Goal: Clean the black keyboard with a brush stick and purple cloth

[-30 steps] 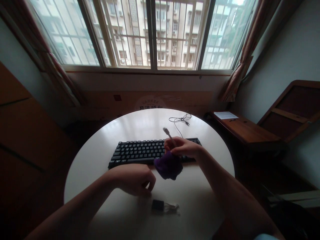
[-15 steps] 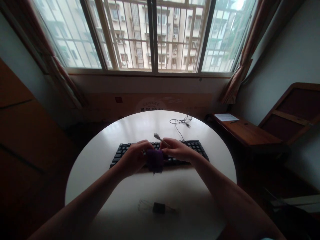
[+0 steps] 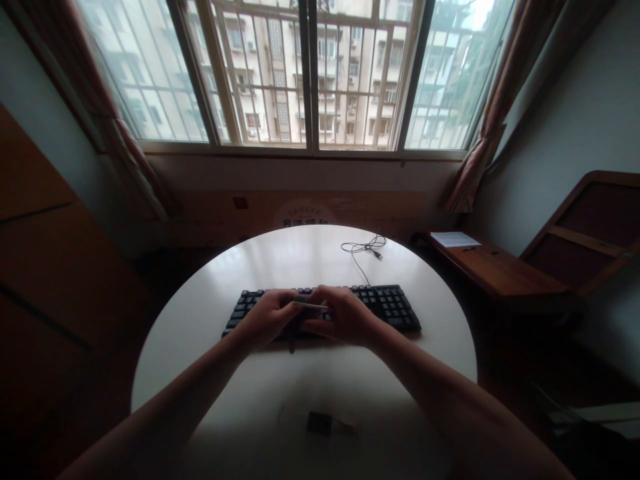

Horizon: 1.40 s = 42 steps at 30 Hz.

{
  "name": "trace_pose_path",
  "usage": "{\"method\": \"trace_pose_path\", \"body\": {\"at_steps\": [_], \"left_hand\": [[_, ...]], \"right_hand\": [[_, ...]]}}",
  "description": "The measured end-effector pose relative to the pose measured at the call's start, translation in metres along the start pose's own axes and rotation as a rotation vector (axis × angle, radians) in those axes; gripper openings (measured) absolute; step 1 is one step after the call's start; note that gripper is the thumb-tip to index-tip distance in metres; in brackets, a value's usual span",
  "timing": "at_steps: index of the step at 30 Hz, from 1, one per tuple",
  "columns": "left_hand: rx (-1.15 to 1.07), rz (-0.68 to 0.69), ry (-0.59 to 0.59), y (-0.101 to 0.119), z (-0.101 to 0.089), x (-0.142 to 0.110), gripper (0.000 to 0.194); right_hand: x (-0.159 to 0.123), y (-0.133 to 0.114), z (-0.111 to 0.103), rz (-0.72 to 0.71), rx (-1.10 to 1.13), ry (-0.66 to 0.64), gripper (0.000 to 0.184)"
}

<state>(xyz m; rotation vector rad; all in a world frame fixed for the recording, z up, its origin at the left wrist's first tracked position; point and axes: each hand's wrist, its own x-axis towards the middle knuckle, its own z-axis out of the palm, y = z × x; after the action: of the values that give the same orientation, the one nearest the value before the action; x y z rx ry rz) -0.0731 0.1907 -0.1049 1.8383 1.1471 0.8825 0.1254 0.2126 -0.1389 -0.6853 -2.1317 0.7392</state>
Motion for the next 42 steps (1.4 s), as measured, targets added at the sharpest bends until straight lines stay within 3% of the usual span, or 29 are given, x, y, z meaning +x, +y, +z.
{"method": "trace_pose_path", "body": {"at_steps": [3, 6, 11, 13, 18, 21, 24, 27, 29, 30, 32, 36, 42], "left_hand": [[-0.124, -0.023, -0.074, -0.002, 0.001, 0.001, 0.038], [-0.31, -0.127, -0.158, -0.004, 0.0, 0.0, 0.047], [-0.453, -0.221, -0.122, -0.004, -0.007, -0.003, 0.037], [-0.436, -0.211, -0.121, -0.004, -0.012, -0.004, 0.035], [-0.325, -0.07, -0.381, 0.002, -0.023, -0.006, 0.037], [-0.245, -0.009, -0.423, 0.005, -0.024, -0.006, 0.037], [-0.087, 0.059, -0.277, 0.004, -0.019, -0.005, 0.03], [0.124, 0.204, 0.077, 0.004, -0.01, -0.006, 0.02], [0.209, 0.281, 0.237, 0.008, -0.006, -0.009, 0.023], [0.232, 0.305, 0.258, 0.011, -0.004, -0.011, 0.029], [0.265, 0.325, 0.191, 0.016, -0.002, -0.015, 0.035], [0.307, 0.281, 0.024, 0.022, 0.002, -0.018, 0.025], [0.135, 0.263, 0.067, 0.012, -0.001, -0.013, 0.022]], "right_hand": [[0.0, 0.003, 0.002, -0.007, -0.006, 0.061, 0.027], [-0.001, 0.007, -0.003, 0.069, 0.157, 0.05, 0.025], [0.0, 0.007, -0.017, 0.087, 0.385, 0.018, 0.034], [0.001, 0.002, -0.022, 0.067, 0.443, 0.02, 0.035], [-0.002, 0.002, -0.03, 0.086, 0.604, -0.024, 0.032], [-0.005, 0.01, -0.032, 0.138, 0.736, -0.086, 0.035], [-0.006, 0.016, -0.032, 0.194, 0.823, -0.188, 0.04], [-0.004, 0.014, -0.027, 0.262, 0.829, -0.217, 0.04], [-0.001, 0.011, -0.023, 0.296, 0.817, -0.164, 0.039], [0.001, 0.009, -0.021, 0.301, 0.806, -0.132, 0.039], [0.003, 0.006, -0.017, 0.292, 0.776, -0.089, 0.039], [0.003, 0.003, -0.015, 0.258, 0.691, -0.07, 0.038], [0.0, 0.012, -0.026, 0.261, 0.708, 0.005, 0.036]]}}
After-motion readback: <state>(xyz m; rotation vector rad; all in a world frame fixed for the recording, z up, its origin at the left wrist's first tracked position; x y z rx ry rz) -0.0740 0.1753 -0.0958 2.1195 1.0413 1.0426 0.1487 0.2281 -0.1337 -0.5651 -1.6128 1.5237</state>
